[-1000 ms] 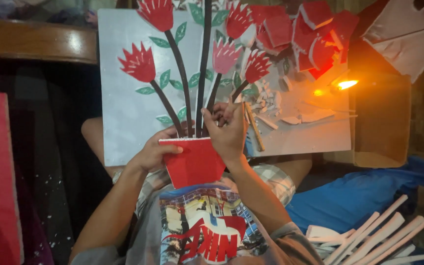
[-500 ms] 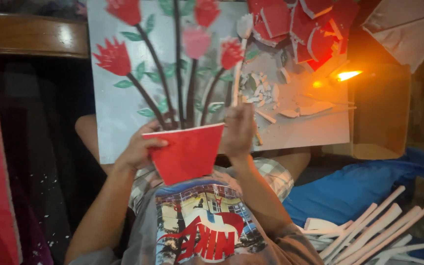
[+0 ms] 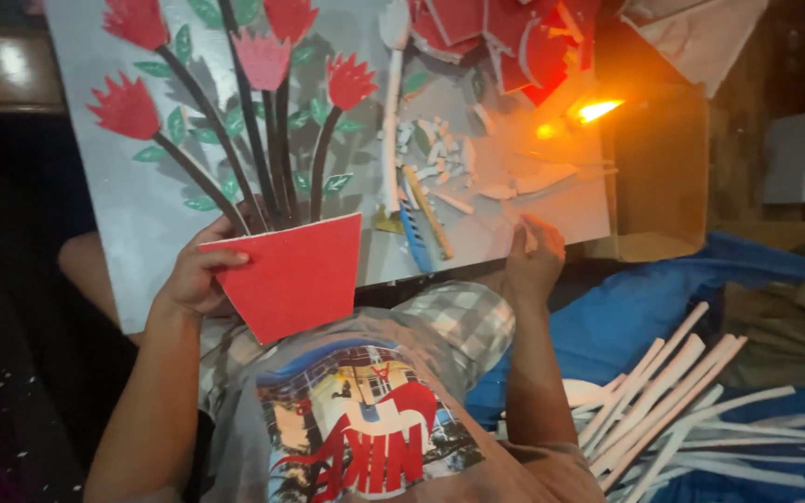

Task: Assembling a 3D paper flower art piece by attaching a red paper pot and adjusting the flower stems.

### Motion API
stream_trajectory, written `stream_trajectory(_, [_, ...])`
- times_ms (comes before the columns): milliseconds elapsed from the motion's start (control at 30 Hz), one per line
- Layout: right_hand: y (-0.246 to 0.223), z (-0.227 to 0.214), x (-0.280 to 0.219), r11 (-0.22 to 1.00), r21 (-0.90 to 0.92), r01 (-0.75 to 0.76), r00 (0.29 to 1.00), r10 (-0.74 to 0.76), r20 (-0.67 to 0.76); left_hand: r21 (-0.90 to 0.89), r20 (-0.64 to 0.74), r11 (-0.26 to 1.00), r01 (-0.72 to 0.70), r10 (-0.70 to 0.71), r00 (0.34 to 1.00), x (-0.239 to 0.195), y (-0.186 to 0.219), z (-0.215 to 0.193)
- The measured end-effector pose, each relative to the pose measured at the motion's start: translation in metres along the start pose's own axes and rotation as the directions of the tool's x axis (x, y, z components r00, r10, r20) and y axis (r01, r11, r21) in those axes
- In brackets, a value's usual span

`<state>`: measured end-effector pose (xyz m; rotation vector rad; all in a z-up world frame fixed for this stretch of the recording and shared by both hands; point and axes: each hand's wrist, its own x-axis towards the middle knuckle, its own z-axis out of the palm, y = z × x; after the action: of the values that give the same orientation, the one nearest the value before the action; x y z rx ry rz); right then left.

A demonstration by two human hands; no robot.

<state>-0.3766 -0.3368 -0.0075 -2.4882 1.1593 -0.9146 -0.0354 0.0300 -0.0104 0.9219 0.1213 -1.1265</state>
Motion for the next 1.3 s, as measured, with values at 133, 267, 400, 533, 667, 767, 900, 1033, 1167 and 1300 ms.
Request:
stream_trajectory(133, [0.004,0.013,0.0,1.0,0.008,-0.022,1.0,0.022,0.011,0.037,-0.001,0.999,0.018,-0.018,1.0,0.021,-0.031,-0.044])
stream_trajectory(267, [-0.003,0.023,0.006,0.999,-0.017,0.037,0.996,-0.035,0.086,0.071,-0.038,0.997,0.008,-0.005,0.999,0.01,-0.01,-0.002])
stream_trajectory(400, [-0.009,0.023,0.011,0.995,-0.022,0.101,0.994,-0.099,0.054,0.074,-0.033,0.997,0.028,-0.026,0.999,-0.01,0.013,0.038])
stream_trajectory(533, [-0.007,0.02,0.011,0.989,-0.032,0.144,0.988,-0.142,0.053,0.052,-0.047,0.998,0.034,-0.031,0.998,-0.01,0.011,0.039])
stream_trajectory(667, [-0.001,0.022,0.01,0.986,0.01,0.165,0.986,-0.165,0.015,0.01,-0.023,1.0,0.024,-0.024,0.999,0.002,-0.001,0.018])
stream_trajectory(767, [-0.033,0.024,0.033,0.982,0.04,0.187,0.982,-0.186,-0.012,0.029,-0.023,1.0,0.01,-0.009,1.0,0.002,-0.001,0.021])
stream_trajectory(900, [-0.113,0.06,0.074,0.964,0.246,0.1,0.992,-0.116,0.051,0.009,-0.003,1.0,-0.006,0.006,1.0,0.002,-0.005,0.02])
stream_trajectory(1033, [-0.144,0.138,0.095,0.991,-0.103,-0.089,0.917,0.122,0.381,0.039,0.028,0.998,-0.05,0.049,0.998,0.002,-0.003,0.016])
stream_trajectory(1167, [-0.155,0.155,0.105,0.999,-0.037,0.039,0.861,-0.015,0.509,0.038,-0.019,0.997,-0.061,0.061,0.998,0.0,-0.011,0.013])
stream_trajectory(1300, [-0.126,0.164,0.1,0.929,0.225,-0.294,0.908,0.197,0.37,0.051,-0.033,0.996,-0.074,0.075,0.997,0.004,-0.018,0.006])
